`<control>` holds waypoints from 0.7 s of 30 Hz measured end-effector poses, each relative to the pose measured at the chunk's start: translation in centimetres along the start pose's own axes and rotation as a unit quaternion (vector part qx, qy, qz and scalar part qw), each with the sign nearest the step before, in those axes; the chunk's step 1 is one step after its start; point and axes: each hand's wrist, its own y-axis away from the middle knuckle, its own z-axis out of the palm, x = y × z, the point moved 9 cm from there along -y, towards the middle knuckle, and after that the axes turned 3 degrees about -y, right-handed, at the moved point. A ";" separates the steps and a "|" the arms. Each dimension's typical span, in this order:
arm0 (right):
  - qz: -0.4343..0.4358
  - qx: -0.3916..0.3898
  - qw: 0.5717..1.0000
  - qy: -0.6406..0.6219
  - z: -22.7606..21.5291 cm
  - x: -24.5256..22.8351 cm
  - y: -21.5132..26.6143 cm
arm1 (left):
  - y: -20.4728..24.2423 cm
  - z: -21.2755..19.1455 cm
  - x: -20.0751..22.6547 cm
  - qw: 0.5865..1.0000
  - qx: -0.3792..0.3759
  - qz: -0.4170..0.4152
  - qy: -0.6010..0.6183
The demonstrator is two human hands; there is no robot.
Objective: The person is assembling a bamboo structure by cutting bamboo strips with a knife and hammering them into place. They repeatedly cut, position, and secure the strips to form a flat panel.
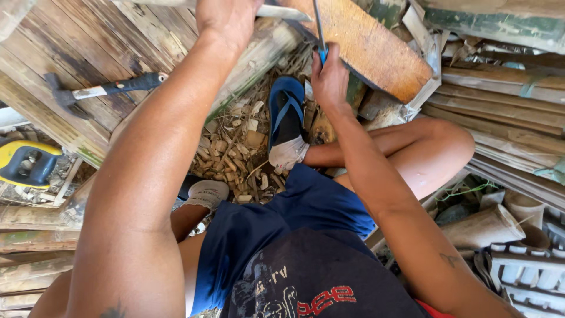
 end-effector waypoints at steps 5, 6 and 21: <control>0.034 -0.005 0.999 0.006 0.5 0.8 -0.9 | 0.7 -3.2 -0.2 1.000 -0.025 0.001 -0.015; 0.041 -0.006 0.999 -0.017 0.6 1.2 -0.1 | 1.2 -2.9 -0.1 1.000 -0.026 -0.005 -0.005; 0.228 -0.092 0.871 -0.426 5.4 -0.6 4.0 | 7.2 3.4 3.1 0.969 -0.032 -0.070 0.235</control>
